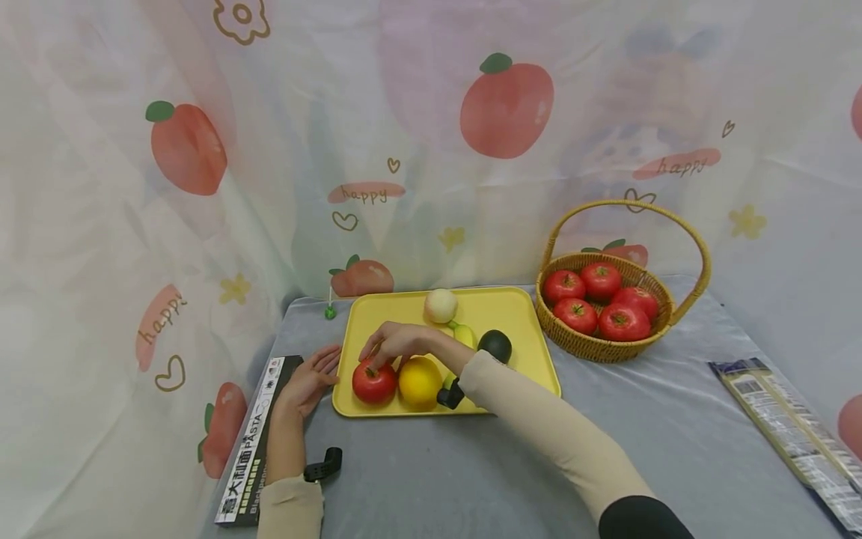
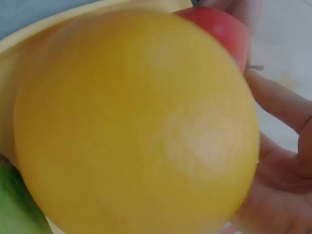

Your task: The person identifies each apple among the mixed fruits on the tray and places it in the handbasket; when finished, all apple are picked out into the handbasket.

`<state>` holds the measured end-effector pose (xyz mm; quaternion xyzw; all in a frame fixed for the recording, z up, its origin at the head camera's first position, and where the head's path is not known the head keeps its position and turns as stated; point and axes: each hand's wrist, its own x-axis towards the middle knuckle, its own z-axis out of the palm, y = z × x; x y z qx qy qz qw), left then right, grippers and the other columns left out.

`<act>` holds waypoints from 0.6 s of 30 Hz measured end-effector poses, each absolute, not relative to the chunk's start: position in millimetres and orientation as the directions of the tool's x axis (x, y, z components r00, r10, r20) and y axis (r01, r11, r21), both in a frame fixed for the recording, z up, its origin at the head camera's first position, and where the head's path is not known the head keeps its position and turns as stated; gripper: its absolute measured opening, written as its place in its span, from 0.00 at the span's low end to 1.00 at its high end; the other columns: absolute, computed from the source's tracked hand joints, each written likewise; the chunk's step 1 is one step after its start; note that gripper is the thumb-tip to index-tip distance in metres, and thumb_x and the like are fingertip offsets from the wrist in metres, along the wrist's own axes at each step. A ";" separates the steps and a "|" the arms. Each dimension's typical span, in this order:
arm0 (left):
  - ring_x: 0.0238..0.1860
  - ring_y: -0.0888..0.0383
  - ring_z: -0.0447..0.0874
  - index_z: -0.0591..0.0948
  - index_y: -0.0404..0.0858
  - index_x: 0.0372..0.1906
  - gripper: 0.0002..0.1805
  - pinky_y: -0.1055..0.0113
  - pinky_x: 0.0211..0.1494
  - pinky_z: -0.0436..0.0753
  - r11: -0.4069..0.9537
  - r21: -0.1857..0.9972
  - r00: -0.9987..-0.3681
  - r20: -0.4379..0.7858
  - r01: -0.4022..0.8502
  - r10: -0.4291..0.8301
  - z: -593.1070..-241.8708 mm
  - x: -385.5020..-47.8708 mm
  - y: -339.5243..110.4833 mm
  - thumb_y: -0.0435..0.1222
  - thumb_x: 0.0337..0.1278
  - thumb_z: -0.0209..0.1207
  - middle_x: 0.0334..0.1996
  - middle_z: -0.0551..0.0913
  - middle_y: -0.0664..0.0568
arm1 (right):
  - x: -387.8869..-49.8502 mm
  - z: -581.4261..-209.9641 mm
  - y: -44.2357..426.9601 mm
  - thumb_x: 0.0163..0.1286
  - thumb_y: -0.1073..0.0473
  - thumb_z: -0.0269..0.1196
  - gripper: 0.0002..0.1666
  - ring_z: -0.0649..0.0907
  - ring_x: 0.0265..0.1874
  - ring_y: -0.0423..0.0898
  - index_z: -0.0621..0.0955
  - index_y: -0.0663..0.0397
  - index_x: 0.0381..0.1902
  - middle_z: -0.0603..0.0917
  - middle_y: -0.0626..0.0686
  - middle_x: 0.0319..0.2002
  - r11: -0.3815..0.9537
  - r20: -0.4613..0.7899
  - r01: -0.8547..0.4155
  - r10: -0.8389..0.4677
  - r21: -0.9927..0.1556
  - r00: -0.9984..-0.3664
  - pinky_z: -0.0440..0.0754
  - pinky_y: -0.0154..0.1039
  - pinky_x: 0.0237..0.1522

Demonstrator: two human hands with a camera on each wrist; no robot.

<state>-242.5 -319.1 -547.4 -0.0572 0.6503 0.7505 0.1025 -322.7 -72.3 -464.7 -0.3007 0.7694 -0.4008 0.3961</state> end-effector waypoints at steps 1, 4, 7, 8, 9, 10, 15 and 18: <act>0.83 0.47 0.50 0.52 0.29 0.82 0.45 0.70 0.70 0.73 -0.134 0.964 -0.972 -0.221 -0.230 0.078 -547.6 -242.8 -319.1 0.11 0.58 0.47 0.82 0.53 0.37 | -323.0 -465.0 -71.2 0.68 0.61 0.70 0.20 0.84 0.39 0.47 0.86 0.53 0.58 0.88 0.49 0.47 0.499 -0.374 -0.135 -0.779 -0.856 -0.504 0.87 0.50 0.50; 0.83 0.47 0.51 0.53 0.30 0.82 0.45 0.71 0.68 0.75 -0.139 0.962 -0.971 -0.228 -0.236 0.070 -547.7 -243.6 -319.1 0.11 0.58 0.47 0.82 0.53 0.38 | -323.8 -466.2 -69.6 0.68 0.61 0.70 0.20 0.85 0.39 0.47 0.86 0.54 0.58 0.89 0.50 0.46 0.488 -0.376 -0.112 -0.781 -0.866 -0.499 0.88 0.51 0.50; 0.83 0.47 0.51 0.53 0.30 0.82 0.45 0.73 0.64 0.77 -0.142 0.961 -0.970 -0.231 -0.239 0.071 -547.2 -243.9 -319.5 0.11 0.58 0.47 0.83 0.53 0.38 | -323.2 -466.3 -69.8 0.69 0.62 0.69 0.20 0.86 0.39 0.45 0.85 0.55 0.58 0.90 0.50 0.44 0.477 -0.364 -0.114 -0.785 -0.872 -0.502 0.88 0.51 0.49; 0.83 0.47 0.51 0.53 0.31 0.82 0.45 0.74 0.63 0.77 -0.142 0.960 -0.970 -0.233 -0.241 0.071 -547.0 -243.8 -319.6 0.11 0.58 0.47 0.83 0.53 0.38 | -322.8 -466.4 -70.0 0.69 0.63 0.69 0.20 0.86 0.39 0.45 0.85 0.56 0.59 0.91 0.51 0.43 0.473 -0.359 -0.118 -0.787 -0.873 -0.502 0.88 0.51 0.48; 0.83 0.47 0.51 0.53 0.31 0.82 0.45 0.74 0.62 0.78 -0.142 0.960 -0.970 -0.234 -0.242 0.071 -546.8 -243.6 -319.7 0.11 0.58 0.47 0.83 0.53 0.38 | -322.4 -466.6 -70.2 0.69 0.63 0.69 0.20 0.86 0.39 0.45 0.85 0.56 0.59 0.91 0.50 0.43 0.470 -0.353 -0.122 -0.787 -0.874 -0.505 0.88 0.51 0.47; 0.83 0.47 0.50 0.53 0.30 0.82 0.45 0.75 0.62 0.78 -0.141 0.960 -0.970 -0.234 -0.242 0.073 -546.4 -243.4 -319.6 0.11 0.57 0.47 0.83 0.52 0.38 | -322.0 -466.4 -70.3 0.69 0.63 0.68 0.20 0.86 0.39 0.44 0.85 0.56 0.59 0.91 0.50 0.43 0.469 -0.349 -0.128 -0.788 -0.874 -0.507 0.88 0.51 0.47; 0.83 0.47 0.50 0.53 0.30 0.82 0.45 0.75 0.62 0.78 -0.147 0.959 -0.970 -0.233 -0.241 0.072 -543.6 -241.5 -318.5 0.11 0.58 0.47 0.83 0.52 0.38 | -321.4 -467.2 -70.3 0.69 0.63 0.69 0.19 0.86 0.38 0.45 0.85 0.55 0.58 0.91 0.51 0.43 0.457 -0.326 -0.117 -0.770 -0.882 -0.549 0.89 0.51 0.45; 0.83 0.47 0.50 0.53 0.31 0.82 0.45 0.71 0.68 0.75 -0.143 0.958 -0.968 -0.239 -0.247 0.071 -541.8 -240.7 -317.5 0.11 0.59 0.48 0.83 0.53 0.38 | -322.2 -467.1 -69.3 0.69 0.62 0.70 0.18 0.87 0.39 0.47 0.86 0.54 0.57 0.90 0.52 0.45 0.437 -0.301 -0.097 -0.747 -0.894 -0.593 0.90 0.52 0.44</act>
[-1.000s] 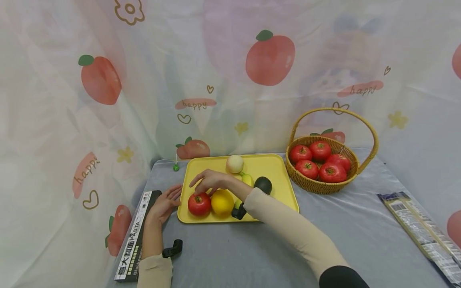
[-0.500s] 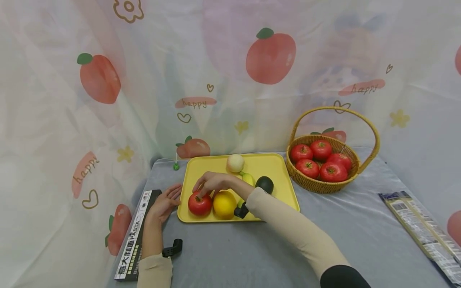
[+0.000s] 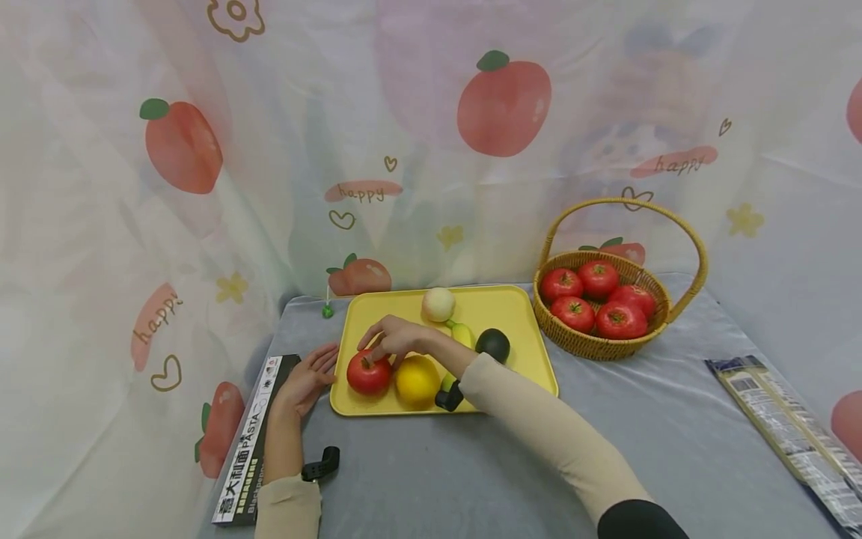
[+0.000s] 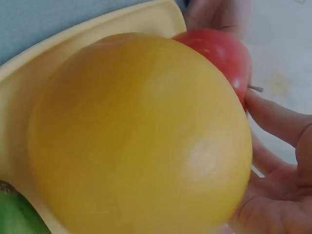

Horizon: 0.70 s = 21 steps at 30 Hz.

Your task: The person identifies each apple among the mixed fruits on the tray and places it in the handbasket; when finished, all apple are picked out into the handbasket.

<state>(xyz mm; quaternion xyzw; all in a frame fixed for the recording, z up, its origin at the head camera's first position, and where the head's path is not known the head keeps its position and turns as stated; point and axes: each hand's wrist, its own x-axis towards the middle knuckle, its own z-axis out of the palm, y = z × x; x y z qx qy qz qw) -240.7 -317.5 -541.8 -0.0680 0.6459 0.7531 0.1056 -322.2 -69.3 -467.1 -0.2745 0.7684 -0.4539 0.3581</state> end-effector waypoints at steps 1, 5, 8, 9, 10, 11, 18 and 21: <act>0.83 0.47 0.51 0.53 0.31 0.82 0.45 0.68 0.71 0.73 -0.144 0.958 -0.968 -0.241 -0.249 0.068 -541.5 -240.5 -317.1 0.11 0.59 0.48 0.83 0.53 0.38 | -322.5 -466.8 -68.8 0.69 0.62 0.70 0.18 0.87 0.39 0.48 0.86 0.54 0.56 0.90 0.52 0.46 0.428 -0.290 -0.092 -0.740 -0.899 -0.607 0.90 0.53 0.43; 0.83 0.47 0.51 0.53 0.31 0.82 0.45 0.56 0.78 0.62 -0.141 0.958 -0.968 -0.245 -0.251 0.058 -541.8 -240.6 -316.3 0.11 0.59 0.47 0.82 0.54 0.38 | -323.4 -463.6 -66.5 0.69 0.60 0.71 0.18 0.88 0.41 0.50 0.86 0.53 0.56 0.89 0.54 0.49 0.394 -0.252 -0.085 -0.726 -0.915 -0.640 0.90 0.55 0.44; 0.83 0.46 0.51 0.53 0.31 0.82 0.45 0.53 0.79 0.59 -0.139 0.959 -0.969 -0.242 -0.248 0.057 -543.2 -241.8 -316.2 0.11 0.59 0.47 0.82 0.54 0.38 | -323.2 -460.2 -64.4 0.69 0.60 0.71 0.19 0.89 0.42 0.50 0.86 0.53 0.57 0.89 0.55 0.50 0.383 -0.249 -0.073 -0.723 -0.921 -0.644 0.89 0.57 0.45; 0.83 0.46 0.51 0.53 0.31 0.82 0.45 0.53 0.79 0.59 -0.139 0.959 -0.969 -0.241 -0.247 0.059 -543.6 -242.1 -316.2 0.11 0.59 0.47 0.82 0.54 0.38 | -322.8 -458.7 -63.6 0.69 0.61 0.71 0.19 0.89 0.42 0.50 0.85 0.53 0.57 0.89 0.55 0.50 0.381 -0.252 -0.067 -0.722 -0.922 -0.644 0.89 0.58 0.46; 0.83 0.46 0.51 0.53 0.31 0.82 0.45 0.55 0.79 0.62 -0.138 0.959 -0.969 -0.241 -0.247 0.062 -544.0 -242.3 -316.4 0.11 0.59 0.47 0.82 0.53 0.38 | -322.1 -457.2 -62.8 0.69 0.61 0.71 0.19 0.89 0.42 0.50 0.85 0.54 0.57 0.89 0.55 0.50 0.382 -0.256 -0.061 -0.721 -0.922 -0.644 0.89 0.58 0.46; 0.83 0.46 0.51 0.53 0.31 0.82 0.45 0.59 0.77 0.65 -0.139 0.959 -0.968 -0.241 -0.248 0.063 -544.5 -242.4 -316.5 0.11 0.59 0.47 0.82 0.53 0.38 | -321.7 -456.2 -62.1 0.69 0.61 0.71 0.19 0.89 0.42 0.50 0.85 0.54 0.57 0.89 0.55 0.50 0.382 -0.260 -0.055 -0.719 -0.922 -0.644 0.88 0.58 0.46; 0.83 0.46 0.50 0.51 0.30 0.82 0.46 0.74 0.64 0.77 -0.136 0.962 -0.970 -0.229 -0.238 0.079 -547.5 -242.2 -318.4 0.10 0.58 0.46 0.83 0.52 0.37 | -319.2 -449.2 -54.9 0.69 0.60 0.71 0.20 0.89 0.42 0.51 0.85 0.54 0.58 0.88 0.55 0.51 0.376 -0.257 -0.045 -0.713 -0.926 -0.653 0.89 0.56 0.45; 0.83 0.46 0.50 0.51 0.30 0.82 0.46 0.72 0.67 0.76 -0.132 0.963 -0.971 -0.226 -0.235 0.082 -548.1 -242.1 -318.9 0.10 0.58 0.47 0.83 0.52 0.37 | -318.2 -445.0 -49.3 0.69 0.59 0.71 0.21 0.88 0.44 0.51 0.84 0.55 0.59 0.87 0.56 0.52 0.368 -0.249 -0.046 -0.710 -0.929 -0.659 0.89 0.55 0.45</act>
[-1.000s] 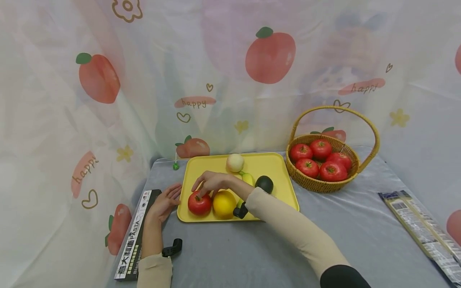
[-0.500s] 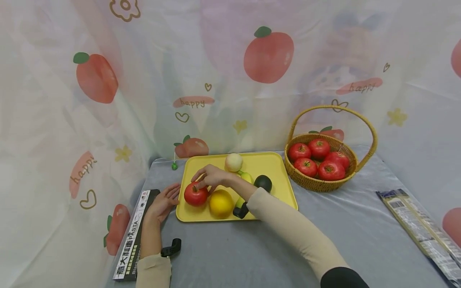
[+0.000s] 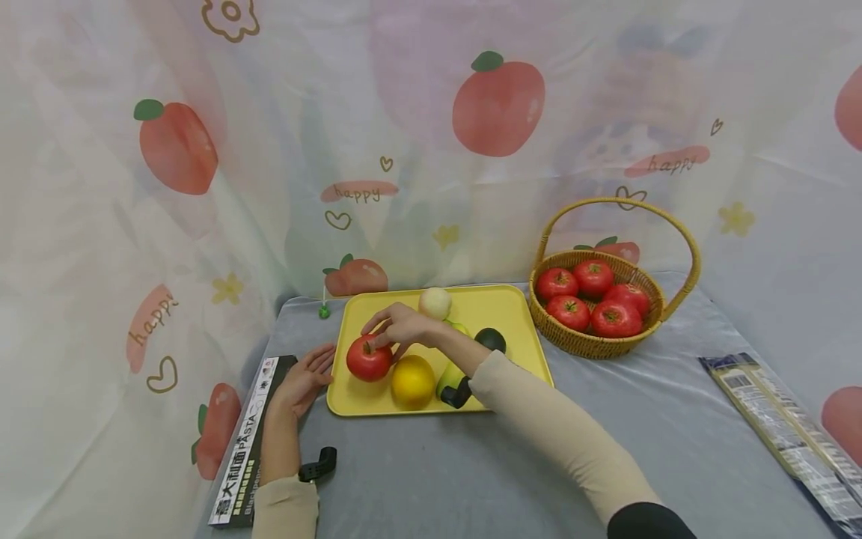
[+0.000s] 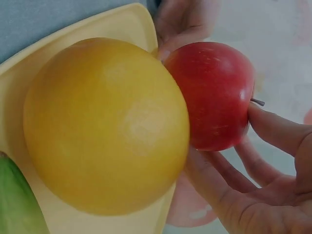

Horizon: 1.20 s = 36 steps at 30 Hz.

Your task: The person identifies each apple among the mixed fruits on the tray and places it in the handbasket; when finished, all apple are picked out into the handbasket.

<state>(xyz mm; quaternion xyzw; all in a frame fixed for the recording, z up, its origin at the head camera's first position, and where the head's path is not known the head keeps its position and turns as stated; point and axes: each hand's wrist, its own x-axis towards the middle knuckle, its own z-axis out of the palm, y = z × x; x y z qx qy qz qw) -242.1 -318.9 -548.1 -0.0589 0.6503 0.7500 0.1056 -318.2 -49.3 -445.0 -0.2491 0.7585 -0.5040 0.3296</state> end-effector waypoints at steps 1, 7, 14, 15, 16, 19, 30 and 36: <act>0.83 0.46 0.49 0.51 0.30 0.82 0.46 0.72 0.67 0.76 -0.129 0.964 -0.971 -0.224 -0.234 0.083 -548.2 -242.0 -318.7 0.10 0.58 0.47 0.83 0.51 0.37 | -317.8 -443.5 -46.9 0.69 0.59 0.71 0.22 0.88 0.45 0.52 0.84 0.55 0.60 0.87 0.57 0.52 0.363 -0.247 -0.042 -0.709 -0.931 -0.661 0.89 0.56 0.45; 0.83 0.46 0.49 0.51 0.30 0.82 0.46 0.76 0.61 0.78 -0.129 0.963 -0.971 -0.228 -0.237 0.076 -547.5 -241.2 -316.2 0.11 0.59 0.48 0.83 0.51 0.37 | -317.7 -435.0 -32.8 0.70 0.59 0.70 0.23 0.88 0.46 0.53 0.83 0.58 0.61 0.86 0.59 0.55 0.336 -0.239 -0.017 -0.702 -0.942 -0.671 0.89 0.56 0.46; 0.83 0.46 0.47 0.50 0.29 0.82 0.46 0.78 0.56 0.78 -0.149 0.960 -0.970 -0.227 -0.238 0.088 -545.0 -240.2 -314.1 0.10 0.59 0.47 0.83 0.50 0.37 | -315.4 -422.9 -17.5 0.71 0.60 0.70 0.23 0.90 0.44 0.54 0.82 0.59 0.61 0.87 0.59 0.54 0.323 -0.239 0.022 -0.652 -0.946 -0.720 0.89 0.56 0.45; 0.83 0.46 0.47 0.50 0.29 0.82 0.46 0.78 0.56 0.78 -0.150 0.959 -0.970 -0.228 -0.239 0.087 -544.8 -240.2 -314.0 0.10 0.59 0.47 0.83 0.50 0.37 | -315.4 -421.6 -15.2 0.71 0.60 0.69 0.23 0.90 0.44 0.54 0.82 0.59 0.62 0.86 0.59 0.54 0.320 -0.240 0.027 -0.647 -0.947 -0.724 0.89 0.57 0.46; 0.83 0.46 0.47 0.51 0.29 0.82 0.46 0.78 0.56 0.78 -0.153 0.958 -0.970 -0.230 -0.241 0.084 -544.6 -240.1 -313.8 0.10 0.58 0.47 0.83 0.50 0.37 | -315.1 -419.9 -12.7 0.71 0.60 0.69 0.22 0.89 0.44 0.54 0.82 0.59 0.61 0.87 0.59 0.53 0.318 -0.240 0.031 -0.642 -0.947 -0.728 0.88 0.58 0.46; 0.83 0.46 0.47 0.50 0.29 0.82 0.46 0.78 0.57 0.78 -0.146 0.959 -0.969 -0.231 -0.242 0.088 -544.4 -240.1 -314.3 0.10 0.58 0.47 0.83 0.50 0.37 | -314.0 -414.7 -5.0 0.72 0.60 0.68 0.22 0.89 0.45 0.55 0.82 0.59 0.62 0.86 0.60 0.54 0.313 -0.242 0.042 -0.636 -0.949 -0.733 0.86 0.61 0.50; 0.83 0.45 0.46 0.48 0.28 0.82 0.46 0.77 0.58 0.77 -0.153 0.963 -0.971 -0.205 -0.222 0.120 -544.7 -240.8 -319.1 0.09 0.59 0.46 0.83 0.48 0.36 | -316.3 -402.0 24.1 0.73 0.62 0.67 0.23 0.87 0.50 0.58 0.80 0.62 0.64 0.82 0.63 0.59 0.301 -0.233 0.053 -0.604 -0.952 -0.762 0.86 0.62 0.49; 0.83 0.45 0.46 0.48 0.28 0.82 0.46 0.77 0.58 0.78 -0.164 0.958 -0.969 -0.221 -0.237 0.105 -543.7 -240.1 -318.1 0.09 0.58 0.46 0.83 0.49 0.36 | -314.4 -393.5 41.8 0.74 0.63 0.66 0.23 0.87 0.49 0.60 0.80 0.62 0.64 0.82 0.65 0.59 0.308 -0.232 0.060 -0.559 -0.949 -0.796 0.86 0.62 0.48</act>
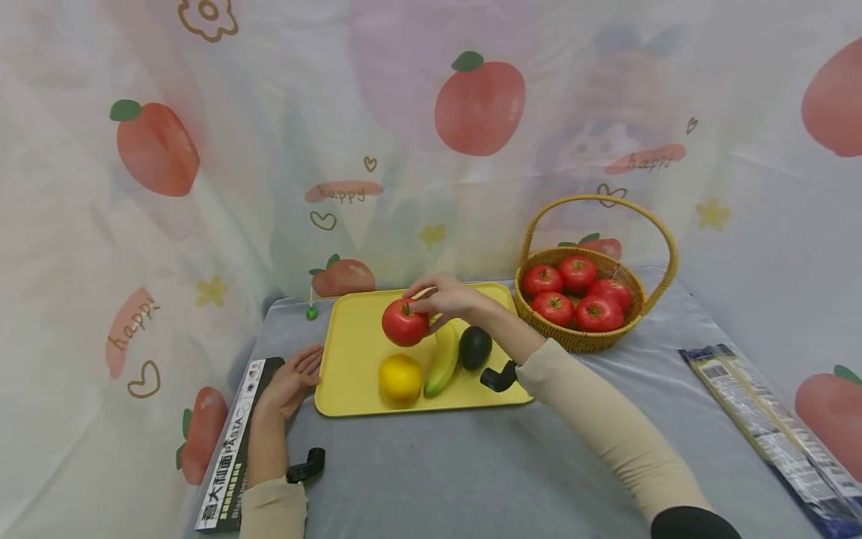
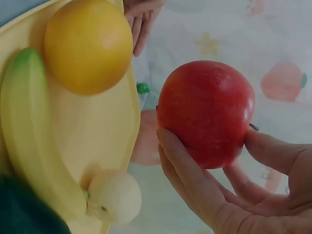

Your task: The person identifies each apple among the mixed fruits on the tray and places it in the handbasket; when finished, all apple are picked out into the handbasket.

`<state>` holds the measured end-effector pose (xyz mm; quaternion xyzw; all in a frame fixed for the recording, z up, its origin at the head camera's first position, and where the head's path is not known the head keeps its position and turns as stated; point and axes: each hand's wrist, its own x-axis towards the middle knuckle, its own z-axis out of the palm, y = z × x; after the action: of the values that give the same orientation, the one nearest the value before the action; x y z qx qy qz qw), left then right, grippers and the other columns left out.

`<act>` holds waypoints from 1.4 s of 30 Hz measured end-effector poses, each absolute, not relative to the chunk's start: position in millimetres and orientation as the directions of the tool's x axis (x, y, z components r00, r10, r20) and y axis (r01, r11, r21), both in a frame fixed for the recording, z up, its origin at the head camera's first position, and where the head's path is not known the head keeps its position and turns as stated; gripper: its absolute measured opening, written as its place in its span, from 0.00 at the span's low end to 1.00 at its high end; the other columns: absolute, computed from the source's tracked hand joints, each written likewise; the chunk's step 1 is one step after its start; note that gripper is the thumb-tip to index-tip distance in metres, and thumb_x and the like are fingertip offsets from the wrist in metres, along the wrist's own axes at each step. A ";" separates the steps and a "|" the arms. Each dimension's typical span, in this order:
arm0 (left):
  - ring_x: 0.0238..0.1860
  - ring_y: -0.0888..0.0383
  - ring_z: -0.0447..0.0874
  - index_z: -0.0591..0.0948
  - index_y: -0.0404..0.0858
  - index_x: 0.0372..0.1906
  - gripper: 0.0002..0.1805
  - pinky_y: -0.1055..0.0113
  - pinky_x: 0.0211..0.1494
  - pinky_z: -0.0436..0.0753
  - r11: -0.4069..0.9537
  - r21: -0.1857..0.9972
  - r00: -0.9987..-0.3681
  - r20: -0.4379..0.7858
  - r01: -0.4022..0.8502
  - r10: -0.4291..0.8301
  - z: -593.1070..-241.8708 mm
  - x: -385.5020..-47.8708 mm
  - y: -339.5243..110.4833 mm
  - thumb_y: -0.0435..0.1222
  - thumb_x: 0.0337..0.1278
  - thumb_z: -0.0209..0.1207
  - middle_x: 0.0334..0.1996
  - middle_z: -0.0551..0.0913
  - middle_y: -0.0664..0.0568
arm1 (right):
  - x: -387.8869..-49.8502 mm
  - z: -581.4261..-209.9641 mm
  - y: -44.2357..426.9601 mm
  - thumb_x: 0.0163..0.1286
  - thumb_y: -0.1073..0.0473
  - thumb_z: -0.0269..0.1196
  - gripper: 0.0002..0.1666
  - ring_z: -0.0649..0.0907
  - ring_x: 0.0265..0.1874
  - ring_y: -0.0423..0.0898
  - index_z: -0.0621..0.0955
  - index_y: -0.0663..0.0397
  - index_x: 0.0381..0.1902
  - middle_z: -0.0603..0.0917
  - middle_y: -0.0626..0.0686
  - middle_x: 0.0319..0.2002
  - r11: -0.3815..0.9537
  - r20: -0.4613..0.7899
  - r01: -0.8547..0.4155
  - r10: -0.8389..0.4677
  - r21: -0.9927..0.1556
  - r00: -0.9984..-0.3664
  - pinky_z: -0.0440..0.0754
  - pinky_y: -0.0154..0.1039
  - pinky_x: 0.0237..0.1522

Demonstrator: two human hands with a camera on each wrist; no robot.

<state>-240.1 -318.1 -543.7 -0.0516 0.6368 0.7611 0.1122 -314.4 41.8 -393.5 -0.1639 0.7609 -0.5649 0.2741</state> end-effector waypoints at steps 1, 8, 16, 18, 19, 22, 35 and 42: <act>0.83 0.45 0.46 0.49 0.28 0.82 0.46 0.77 0.58 0.78 -0.162 0.958 -0.969 -0.223 -0.238 0.103 -543.5 -239.7 -317.9 0.09 0.58 0.46 0.83 0.49 0.36 | -314.1 -392.3 45.0 0.74 0.63 0.66 0.23 0.87 0.49 0.60 0.79 0.62 0.64 0.82 0.65 0.59 0.309 -0.232 0.062 -0.554 -0.949 -0.800 0.87 0.61 0.48; 0.83 0.46 0.46 0.49 0.28 0.82 0.46 0.77 0.59 0.77 -0.139 0.960 -0.969 -0.230 -0.241 0.096 -544.2 -239.1 -317.2 0.09 0.58 0.46 0.83 0.49 0.36 | -315.0 -384.2 68.9 0.76 0.63 0.63 0.24 0.87 0.51 0.59 0.77 0.63 0.67 0.80 0.65 0.62 0.303 -0.229 0.066 -0.542 -0.951 -0.808 0.87 0.60 0.50; 0.83 0.46 0.46 0.48 0.29 0.83 0.46 0.78 0.59 0.77 -0.131 0.963 -0.968 -0.224 -0.237 0.109 -543.2 -239.6 -318.4 0.10 0.60 0.46 0.83 0.49 0.37 | -319.3 -377.5 93.7 0.77 0.62 0.62 0.24 0.87 0.53 0.61 0.76 0.63 0.68 0.80 0.66 0.63 0.299 -0.235 0.085 -0.512 -0.950 -0.826 0.86 0.60 0.51; 0.83 0.46 0.46 0.48 0.29 0.83 0.46 0.78 0.59 0.77 -0.128 0.963 -0.968 -0.223 -0.237 0.112 -543.6 -239.9 -318.2 0.10 0.60 0.46 0.83 0.49 0.37 | -319.2 -375.9 99.7 0.77 0.62 0.62 0.25 0.86 0.53 0.61 0.76 0.64 0.69 0.79 0.67 0.64 0.307 -0.243 0.091 -0.502 -0.947 -0.830 0.86 0.60 0.51; 0.83 0.46 0.46 0.48 0.29 0.83 0.46 0.78 0.59 0.77 -0.128 0.963 -0.968 -0.225 -0.238 0.111 -543.7 -240.1 -318.1 0.10 0.60 0.46 0.83 0.49 0.37 | -319.2 -375.7 102.9 0.77 0.62 0.62 0.25 0.86 0.53 0.61 0.75 0.64 0.69 0.78 0.67 0.64 0.309 -0.248 0.098 -0.494 -0.946 -0.834 0.86 0.60 0.50; 0.83 0.46 0.46 0.48 0.29 0.83 0.46 0.77 0.60 0.77 -0.133 0.961 -0.967 -0.229 -0.243 0.113 -542.6 -239.7 -317.4 0.10 0.60 0.46 0.83 0.48 0.37 | -319.4 -376.4 113.1 0.77 0.62 0.62 0.26 0.86 0.53 0.62 0.75 0.65 0.69 0.77 0.68 0.65 0.319 -0.260 0.113 -0.471 -0.941 -0.843 0.86 0.60 0.51; 0.84 0.45 0.45 0.47 0.28 0.83 0.46 0.76 0.59 0.78 -0.120 0.964 -0.968 -0.222 -0.236 0.118 -542.2 -238.4 -318.3 0.10 0.60 0.46 0.83 0.47 0.36 | -322.6 -374.1 149.6 0.79 0.60 0.61 0.27 0.86 0.55 0.63 0.73 0.65 0.70 0.77 0.68 0.65 0.333 -0.275 0.138 -0.409 -0.933 -0.870 0.86 0.60 0.52; 0.84 0.45 0.45 0.48 0.28 0.82 0.45 0.77 0.59 0.78 -0.126 0.962 -0.967 -0.226 -0.241 0.121 -544.8 -239.5 -318.4 0.10 0.60 0.46 0.83 0.48 0.37 | -325.8 -372.4 174.6 0.78 0.60 0.61 0.28 0.86 0.55 0.62 0.72 0.63 0.72 0.76 0.68 0.66 0.332 -0.293 0.174 -0.352 -0.927 -0.889 0.85 0.61 0.54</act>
<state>-239.5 -318.4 -544.8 -0.0460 0.6498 0.7491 0.1207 -325.8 174.6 -372.4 -0.0566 0.7835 -0.5751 0.2286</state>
